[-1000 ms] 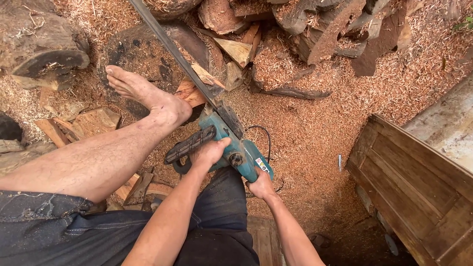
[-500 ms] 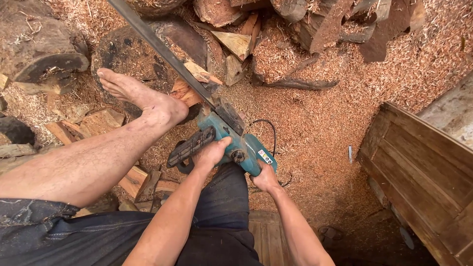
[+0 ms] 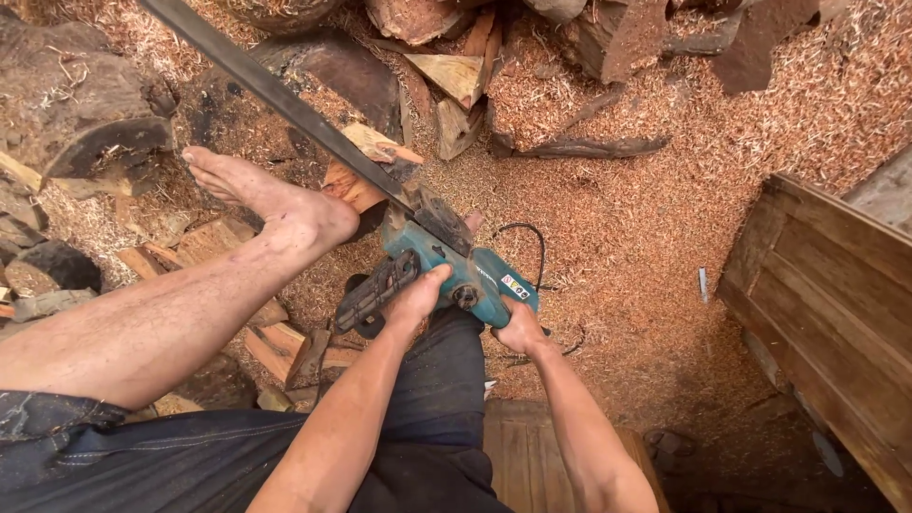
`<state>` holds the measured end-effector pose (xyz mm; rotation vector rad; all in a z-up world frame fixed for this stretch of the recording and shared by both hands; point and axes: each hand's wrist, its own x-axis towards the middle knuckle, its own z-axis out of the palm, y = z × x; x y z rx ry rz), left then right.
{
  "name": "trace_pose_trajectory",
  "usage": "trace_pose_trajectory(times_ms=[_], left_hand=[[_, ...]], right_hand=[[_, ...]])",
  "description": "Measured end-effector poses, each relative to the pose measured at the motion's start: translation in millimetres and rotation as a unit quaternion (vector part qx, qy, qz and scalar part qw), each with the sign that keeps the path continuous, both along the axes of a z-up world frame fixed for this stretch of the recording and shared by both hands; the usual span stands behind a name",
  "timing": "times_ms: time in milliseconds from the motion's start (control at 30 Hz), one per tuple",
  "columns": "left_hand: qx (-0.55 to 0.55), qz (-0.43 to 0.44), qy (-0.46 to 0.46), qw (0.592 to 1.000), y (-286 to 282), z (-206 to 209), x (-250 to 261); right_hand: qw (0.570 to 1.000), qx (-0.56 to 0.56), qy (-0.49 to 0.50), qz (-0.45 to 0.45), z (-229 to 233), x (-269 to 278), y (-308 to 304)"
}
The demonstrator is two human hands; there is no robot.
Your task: Cutting small wooden blocks into wedges using an electric chainsaw in a workshop area.
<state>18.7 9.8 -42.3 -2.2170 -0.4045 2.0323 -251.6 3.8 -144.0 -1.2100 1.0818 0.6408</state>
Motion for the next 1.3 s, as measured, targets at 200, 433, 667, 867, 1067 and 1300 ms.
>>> trace_pose_trajectory(times_ms=[200,433,667,867,1067,1300], left_hand=[[-0.019,0.016,-0.061,0.998,22.2,-16.0,-23.8],[-0.009,0.018,-0.052,0.998,43.8,-42.2,-37.0],[0.001,0.012,-0.022,1.000,42.5,-47.2,-31.7],[-0.014,0.066,-0.025,0.997,56.2,-56.8,-34.7],[-0.015,0.044,-0.042,0.998,86.0,-87.3,-52.4],[-0.014,0.024,-0.063,0.998,114.9,-124.6,-78.8]], right_hand=[[1.000,-0.005,-0.006,-0.001,-10.9,2.1,11.9],[1.000,-0.015,-0.020,-0.014,-17.8,12.1,11.9],[1.000,-0.011,-0.019,-0.020,-28.9,9.1,19.2],[0.999,-0.001,-0.023,-0.028,-30.9,14.5,21.0],[0.999,0.002,-0.021,-0.029,-43.2,13.7,29.3],[0.999,0.003,-0.027,-0.033,-41.4,20.4,24.8]])
